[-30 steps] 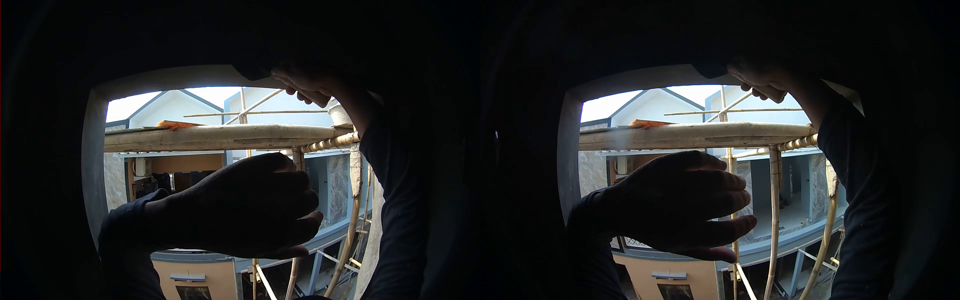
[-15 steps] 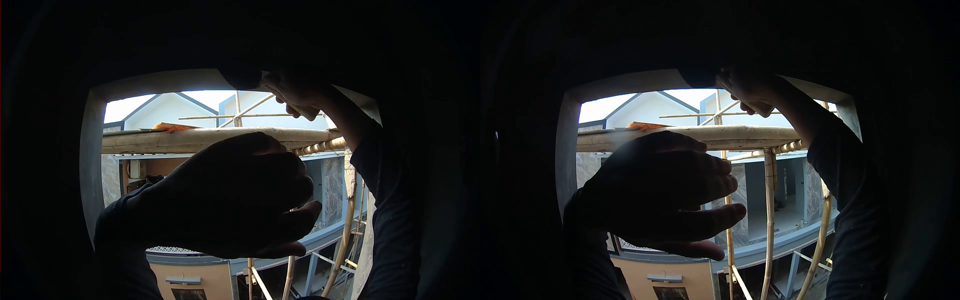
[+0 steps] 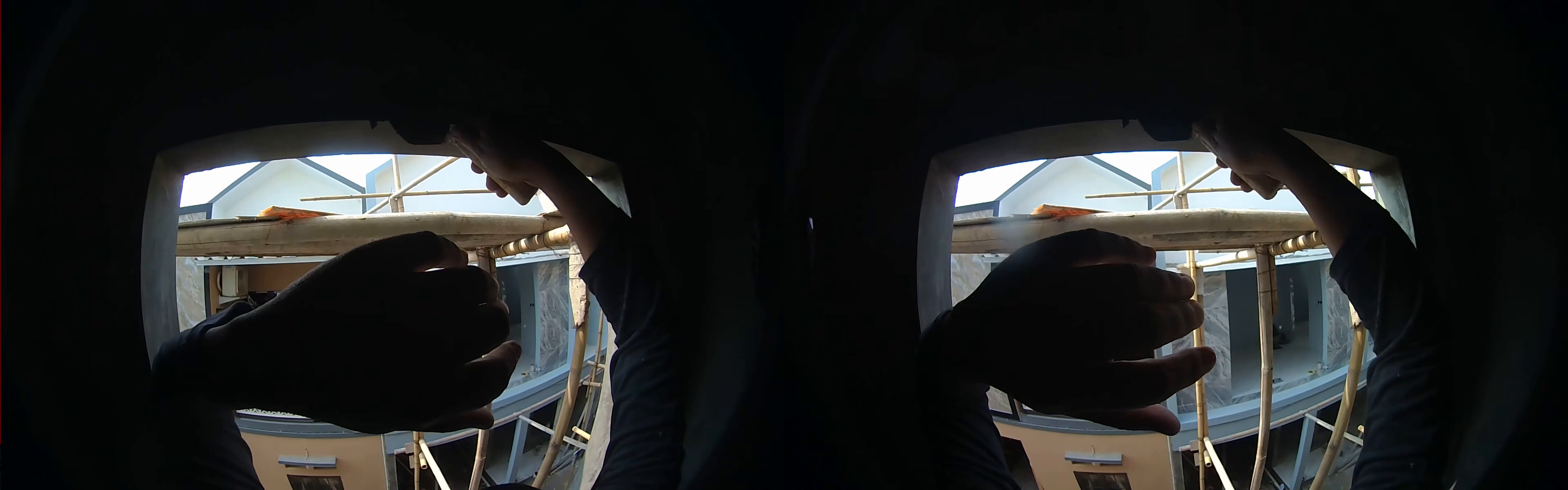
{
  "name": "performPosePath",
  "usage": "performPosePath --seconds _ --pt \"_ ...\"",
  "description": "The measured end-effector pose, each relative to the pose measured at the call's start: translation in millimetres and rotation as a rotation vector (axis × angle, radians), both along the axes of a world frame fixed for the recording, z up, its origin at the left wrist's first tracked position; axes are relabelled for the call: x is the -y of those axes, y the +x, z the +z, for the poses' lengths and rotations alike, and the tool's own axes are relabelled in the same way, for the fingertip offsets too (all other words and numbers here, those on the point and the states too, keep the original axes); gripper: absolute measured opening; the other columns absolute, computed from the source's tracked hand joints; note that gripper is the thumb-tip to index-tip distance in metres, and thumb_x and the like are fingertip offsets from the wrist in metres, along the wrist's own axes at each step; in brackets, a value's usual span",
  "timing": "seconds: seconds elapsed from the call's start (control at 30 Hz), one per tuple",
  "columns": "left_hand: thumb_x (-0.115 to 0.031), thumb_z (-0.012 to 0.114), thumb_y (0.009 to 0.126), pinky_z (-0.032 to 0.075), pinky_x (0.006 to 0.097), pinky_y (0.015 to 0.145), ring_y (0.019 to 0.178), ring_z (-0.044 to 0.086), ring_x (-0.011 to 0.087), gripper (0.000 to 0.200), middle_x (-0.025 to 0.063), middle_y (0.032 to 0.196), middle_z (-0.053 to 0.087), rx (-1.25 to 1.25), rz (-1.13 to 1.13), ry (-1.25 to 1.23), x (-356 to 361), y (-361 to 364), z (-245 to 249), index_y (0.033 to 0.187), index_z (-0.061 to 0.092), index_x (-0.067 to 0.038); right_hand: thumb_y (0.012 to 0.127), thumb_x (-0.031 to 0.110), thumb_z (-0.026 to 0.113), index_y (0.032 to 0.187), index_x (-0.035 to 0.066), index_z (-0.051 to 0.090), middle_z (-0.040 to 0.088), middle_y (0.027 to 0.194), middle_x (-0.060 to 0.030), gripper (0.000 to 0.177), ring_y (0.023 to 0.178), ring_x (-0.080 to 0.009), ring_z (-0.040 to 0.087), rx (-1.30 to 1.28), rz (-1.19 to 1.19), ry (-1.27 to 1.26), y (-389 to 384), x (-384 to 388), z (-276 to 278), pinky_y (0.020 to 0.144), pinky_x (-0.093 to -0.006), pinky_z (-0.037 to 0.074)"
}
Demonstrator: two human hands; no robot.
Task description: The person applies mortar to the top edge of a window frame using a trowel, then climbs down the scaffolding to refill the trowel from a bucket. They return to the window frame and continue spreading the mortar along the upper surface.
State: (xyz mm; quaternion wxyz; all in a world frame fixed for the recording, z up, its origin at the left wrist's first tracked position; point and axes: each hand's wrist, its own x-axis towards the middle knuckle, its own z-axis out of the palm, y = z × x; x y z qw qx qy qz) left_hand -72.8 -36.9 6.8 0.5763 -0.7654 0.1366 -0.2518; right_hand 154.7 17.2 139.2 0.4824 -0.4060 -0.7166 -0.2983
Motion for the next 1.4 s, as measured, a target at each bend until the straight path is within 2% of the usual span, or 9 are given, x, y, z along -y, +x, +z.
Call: performPosePath --seconds 0.23,0.43,0.7,0.77,0.93,0.97,1.03,1.17,1.4 --pt "-0.054 0.064 0.082 0.052 0.0392 0.088 0.096 0.065 0.0202 0.052 0.0083 0.101 0.067 -0.065 0.065 -0.056 1.0 1.9 -0.6 0.114 0.059 -0.012 0.102 0.034 0.035 0.114 0.006 0.055 0.055 0.064 -0.0080 0.037 0.045 -0.0149 0.058 0.343 -0.107 0.099 -20.3 -31.8 13.0 0.040 -0.0286 0.049" --pt "-0.053 0.062 0.084 0.052 0.0394 0.087 0.095 0.065 0.0211 0.052 0.0093 0.101 0.067 -0.060 0.046 -0.045 -3.6 -3.2 -1.3 0.114 0.059 -0.011 0.102 0.038 0.033 0.113 0.007 0.056 0.056 0.063 -0.0075 0.040 0.047 -0.0152 0.058 -0.067 -0.265 0.128 23.2 -12.5 21.3 0.044 -0.0326 0.049" --pt "-0.054 0.060 0.085 0.052 0.0390 0.086 0.096 0.065 0.0214 0.053 0.0098 0.103 0.066 -0.076 0.043 -0.043 -9.2 1.4 -2.9 0.114 0.059 -0.010 0.101 0.041 0.037 0.112 0.007 0.055 0.053 0.060 -0.0049 0.040 0.040 -0.0134 0.055 -0.004 0.081 0.009 -5.9 -15.9 -4.5 0.035 -0.0262 0.045" --pt "-0.054 0.061 0.085 0.052 0.0389 0.086 0.097 0.065 0.0219 0.052 0.0100 0.104 0.065 -0.075 0.042 -0.041 -12.5 3.3 -3.9 0.114 0.058 -0.010 0.101 0.041 0.037 0.111 0.006 0.055 0.051 0.059 -0.0043 0.040 0.040 -0.0133 0.056 0.235 -0.012 0.129 -7.6 -32.1 -4.1 0.035 -0.0256 0.046" --pt "-0.054 0.060 0.085 0.052 0.0380 0.085 0.098 0.064 0.0225 0.053 0.0104 0.105 0.065 -0.091 0.098 -0.049 -17.8 -0.2 -3.4 0.115 0.058 -0.010 0.101 0.038 0.036 0.112 0.007 0.055 0.051 0.059 -0.0050 0.037 0.041 -0.0133 0.054 0.093 -0.085 0.102 16.9 -25.5 10.4 0.035 -0.0272 0.044" --pt "-0.054 0.060 0.085 0.052 0.0378 0.086 0.098 0.064 0.0224 0.053 0.0104 0.106 0.065 -0.092 0.121 -0.042 -18.7 -1.4 -2.8 0.115 0.058 -0.010 0.102 0.038 0.035 0.112 0.009 0.056 0.051 0.059 -0.0050 0.037 0.043 -0.0137 0.056 -0.158 -0.117 0.056 22.8 -23.3 15.7 0.036 -0.0270 0.043" --pt "-0.054 0.060 0.085 0.052 0.0378 0.086 0.098 0.064 0.0224 0.053 0.0103 0.106 0.064 -0.094 0.150 -0.053 -17.0 -3.4 -2.2 0.115 0.058 -0.010 0.102 0.041 0.033 0.112 0.010 0.056 0.051 0.059 -0.0055 0.040 0.045 -0.0144 0.057 -0.002 -0.233 0.373 70.6 -56.7 45.1 0.036 -0.0271 0.043" --pt "-0.055 0.061 0.085 0.053 0.0378 0.085 0.100 0.063 0.0221 0.053 0.0094 0.105 0.064 -0.084 0.137 -0.075 -17.6 2.7 -5.1 0.115 0.057 -0.011 0.100 0.047 0.033 0.112 0.008 0.056 0.054 0.061 -0.0073 0.046 0.043 -0.0150 0.057 -0.124 -0.045 0.101 37.5 -17.1 3.7 0.037 -0.0272 0.046" --pt "-0.051 0.058 0.088 0.054 0.0381 0.084 0.100 0.063 0.0208 0.047 0.0086 0.104 0.064 -0.114 0.157 -0.081 -11.0 38.5 -5.5 0.114 0.057 -0.012 0.101 0.033 0.039 0.102 0.001 0.056 0.057 0.061 -0.0078 0.035 0.043 -0.0141 0.059 0.313 -0.236 0.231 6.2 -43.2 -6.7 0.037 -0.0285 0.046"
